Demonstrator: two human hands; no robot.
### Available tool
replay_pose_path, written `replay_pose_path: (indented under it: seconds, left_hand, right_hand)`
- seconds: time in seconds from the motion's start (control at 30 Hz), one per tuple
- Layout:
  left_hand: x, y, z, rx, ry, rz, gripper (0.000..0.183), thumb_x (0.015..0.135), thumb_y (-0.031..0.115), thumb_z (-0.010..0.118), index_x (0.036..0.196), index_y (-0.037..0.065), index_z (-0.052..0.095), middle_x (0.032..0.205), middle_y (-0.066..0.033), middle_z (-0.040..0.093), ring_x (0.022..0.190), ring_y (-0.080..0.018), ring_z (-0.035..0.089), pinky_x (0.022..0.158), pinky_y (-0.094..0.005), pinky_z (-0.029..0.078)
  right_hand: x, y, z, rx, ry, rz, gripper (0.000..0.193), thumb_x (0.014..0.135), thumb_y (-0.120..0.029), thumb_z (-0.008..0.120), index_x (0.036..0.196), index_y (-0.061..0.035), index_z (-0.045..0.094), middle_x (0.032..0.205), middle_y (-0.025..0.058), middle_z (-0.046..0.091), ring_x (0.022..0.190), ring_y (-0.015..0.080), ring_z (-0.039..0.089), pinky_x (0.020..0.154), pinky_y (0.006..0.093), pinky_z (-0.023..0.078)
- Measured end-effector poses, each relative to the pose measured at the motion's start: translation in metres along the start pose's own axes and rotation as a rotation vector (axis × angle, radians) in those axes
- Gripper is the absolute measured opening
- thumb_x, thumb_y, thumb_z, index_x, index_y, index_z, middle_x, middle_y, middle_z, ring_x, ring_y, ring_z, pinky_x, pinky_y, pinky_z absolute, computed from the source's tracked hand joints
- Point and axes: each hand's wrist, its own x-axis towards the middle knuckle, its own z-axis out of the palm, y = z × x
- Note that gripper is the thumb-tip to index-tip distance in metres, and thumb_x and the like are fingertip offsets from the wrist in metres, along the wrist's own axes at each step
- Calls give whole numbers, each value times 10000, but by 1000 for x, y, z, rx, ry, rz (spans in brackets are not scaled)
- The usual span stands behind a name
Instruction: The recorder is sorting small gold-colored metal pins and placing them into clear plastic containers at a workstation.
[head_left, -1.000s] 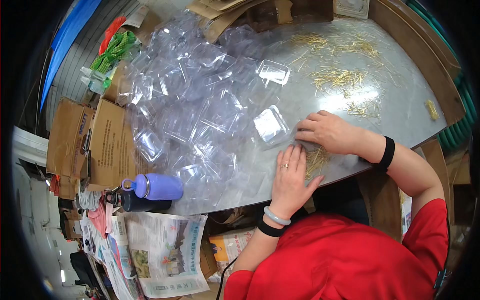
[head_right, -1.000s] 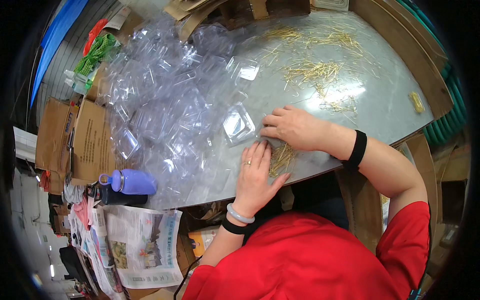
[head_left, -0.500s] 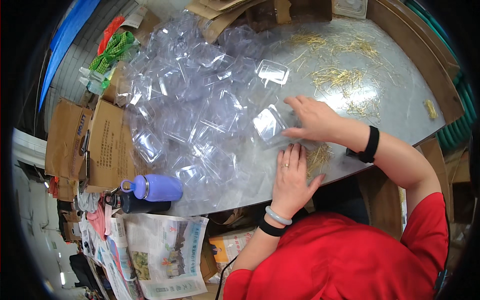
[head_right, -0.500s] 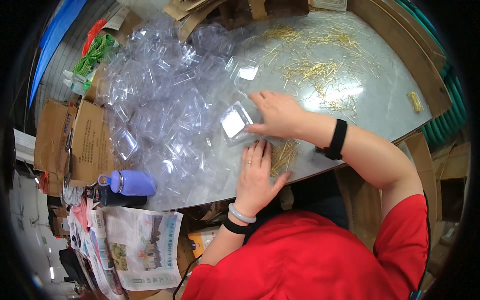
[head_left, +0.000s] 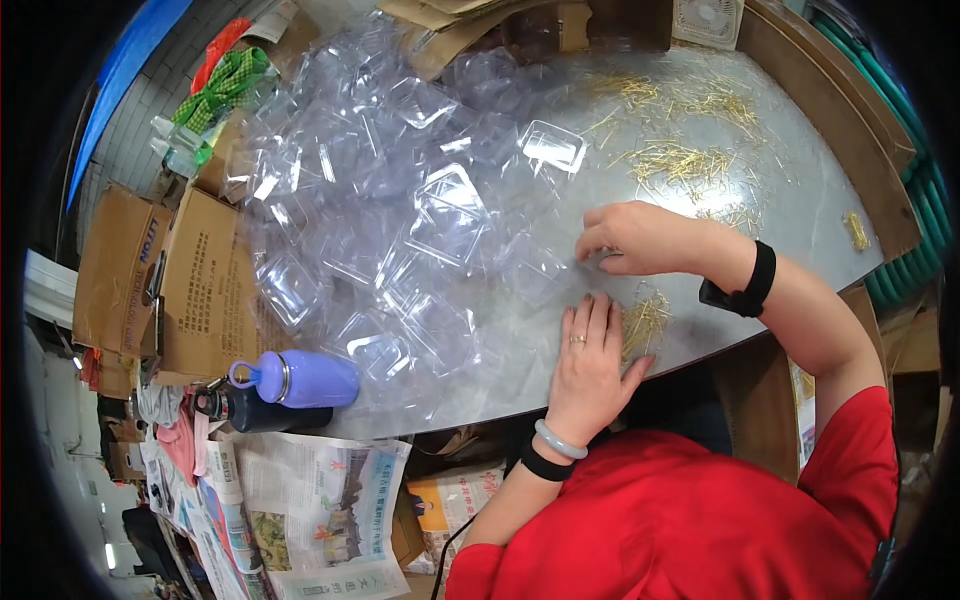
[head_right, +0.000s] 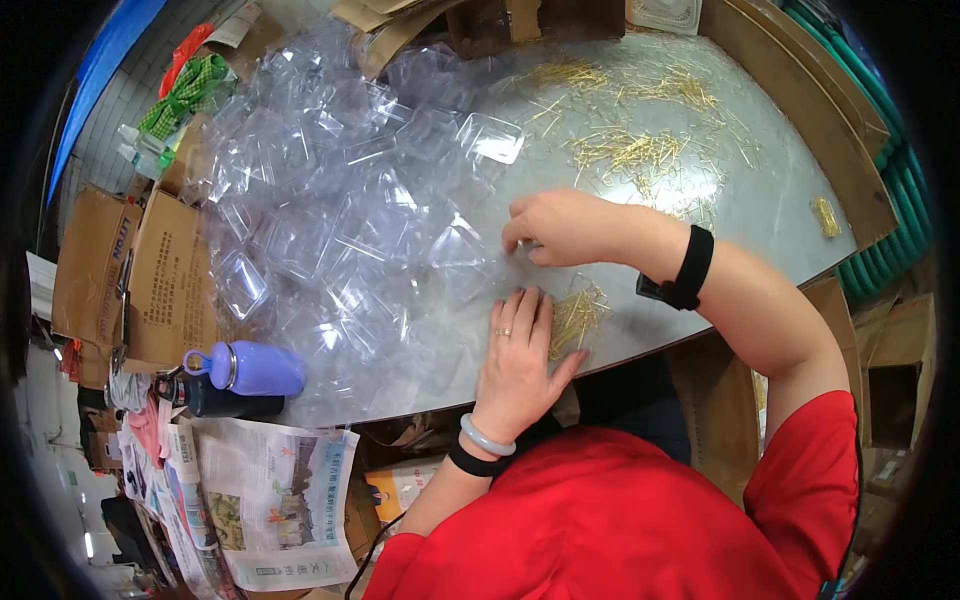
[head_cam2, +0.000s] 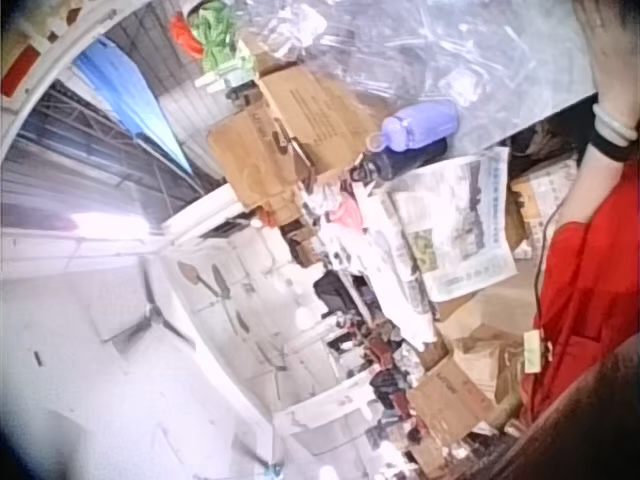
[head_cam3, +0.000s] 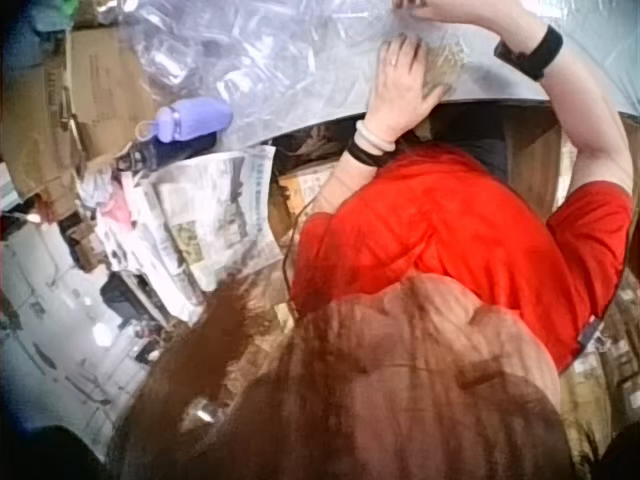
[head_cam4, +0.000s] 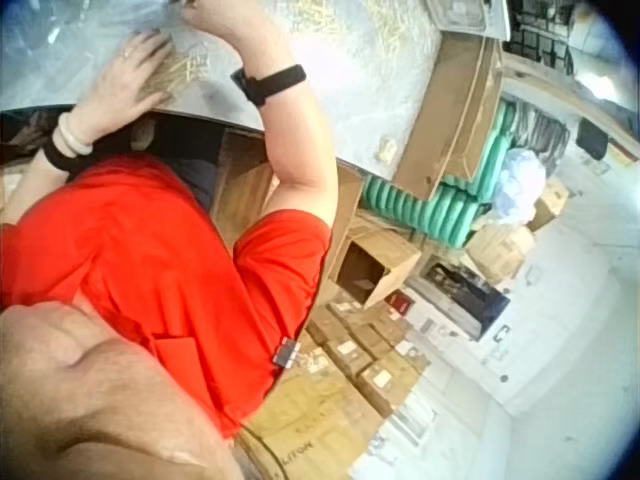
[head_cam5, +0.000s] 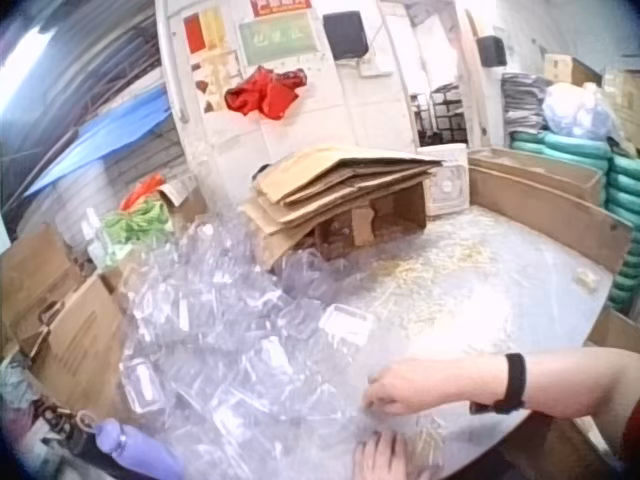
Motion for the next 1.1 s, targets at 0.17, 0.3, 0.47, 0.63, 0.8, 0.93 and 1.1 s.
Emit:
replay_pose_path:
  seconds: [0.17, 0.3, 0.47, 0.63, 0.8, 0.93, 1.1]
  left_hand:
    - [2, 1, -5, 25, -6, 0, 666, 859, 341, 742, 1322, -95, 542, 1415, -260, 473, 1320, -471, 409, 1146, -570, 322]
    - [2, 2, -2, 31, 0, 1, 654, 860, 342, 738, 1317, -88, 555, 1418, -263, 474, 1313, -480, 409, 1140, -569, 330]
    - [1, 1, -2, 18, -26, -15, 650, 865, 330, 734, 1330, -87, 553, 1408, -267, 486, 1312, -483, 418, 1134, -564, 345]
    - [2, 2, -6, 26, -11, -6, 642, 868, 322, 733, 1328, -88, 554, 1401, -270, 491, 1316, -478, 422, 1147, -557, 342]
    - [2, 0, -4, 13, -19, 13, 694, 877, 339, 731, 1353, -113, 506, 1410, -280, 472, 1327, -477, 411, 1159, -556, 329]
    - [-3, -2, 2, -31, 4, -21, 785, 887, 346, 733, 1418, -131, 405, 1451, -296, 418, 1355, -475, 383, 1164, -555, 318]
    - [-3, 0, 0, 10, 23, -69, 844, 886, 352, 743, 1458, -130, 352, 1492, -308, 369, 1398, -471, 345, 1182, -550, 295]
  right_hand:
    - [5, -19, 20, -104, 252, 276, 485, 759, -276, 777, 1119, -24, 573, 1080, 188, 627, 961, 362, 649, 798, 421, 541]
    - [25, -33, 37, -137, 322, 294, 594, 711, -311, 808, 1154, -17, 543, 1069, 200, 630, 1002, 373, 643, 802, 438, 540]
    - [50, -36, 27, -127, 130, 343, 581, 706, -335, 806, 1102, -11, 531, 1005, 169, 665, 991, 346, 665, 773, 448, 566]
    - [50, -19, -3, -350, 292, 184, 465, 728, -232, 792, 1077, -25, 564, 1025, 140, 662, 1009, 323, 655, 802, 424, 551]
    - [31, -1, 0, -553, 339, -230, 249, 797, -120, 670, 1036, -61, 631, 1082, 80, 631, 1067, 261, 605, 863, 373, 498]
    - [10, 0, 19, -393, 155, -402, 204, 843, -107, 597, 1037, -88, 653, 1020, 56, 602, 1014, 246, 589, 853, 366, 493]
    - [-36, -3, 27, -350, -2, -168, 226, 835, -115, 601, 1053, -85, 653, 1011, 57, 602, 985, 251, 592, 842, 363, 513]
